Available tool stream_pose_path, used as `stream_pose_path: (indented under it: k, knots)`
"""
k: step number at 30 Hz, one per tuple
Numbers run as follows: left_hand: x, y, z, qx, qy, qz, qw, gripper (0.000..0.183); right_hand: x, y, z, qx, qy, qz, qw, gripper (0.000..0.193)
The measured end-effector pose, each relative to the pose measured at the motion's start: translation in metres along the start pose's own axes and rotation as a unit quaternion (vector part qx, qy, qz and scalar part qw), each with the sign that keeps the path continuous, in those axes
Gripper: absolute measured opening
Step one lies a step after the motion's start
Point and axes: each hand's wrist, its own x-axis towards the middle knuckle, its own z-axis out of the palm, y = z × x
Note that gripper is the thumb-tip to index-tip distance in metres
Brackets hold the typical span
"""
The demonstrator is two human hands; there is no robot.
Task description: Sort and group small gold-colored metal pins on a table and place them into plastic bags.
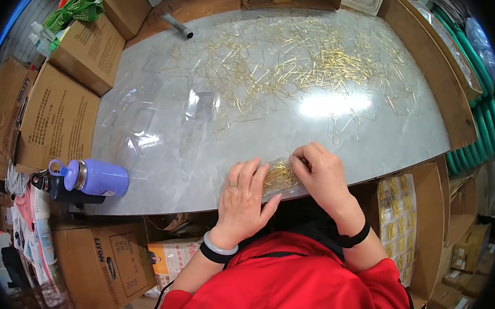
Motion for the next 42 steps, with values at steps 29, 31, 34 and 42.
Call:
stream_pose_path:
  k: [29, 31, 34, 42]
  knots:
    - [0.0, -0.001, 0.001, -0.003, -0.004, -0.002, 1.0, 0.063, 0.024, -0.005, -0.033, -0.075, -0.167, -0.122, 0.976, 0.006]
    - [0.0, -0.002, 0.003, -0.012, 0.0, -0.003, 1.0, 0.063, 0.021, -0.01, -0.027, -0.063, -0.162, -0.12, 0.977, 0.006]
    - [0.0, -0.002, 0.003, -0.02, 0.003, -0.006, 1.0, 0.063, 0.006, -0.005, -0.005, -0.003, -0.092, -0.089, 0.992, 0.006]
    - [0.004, 0.004, 0.005, -0.021, 0.026, -0.044, 0.998, 0.056, -0.033, -0.006, 0.0, 0.019, 0.006, -0.025, 0.999, 0.01]
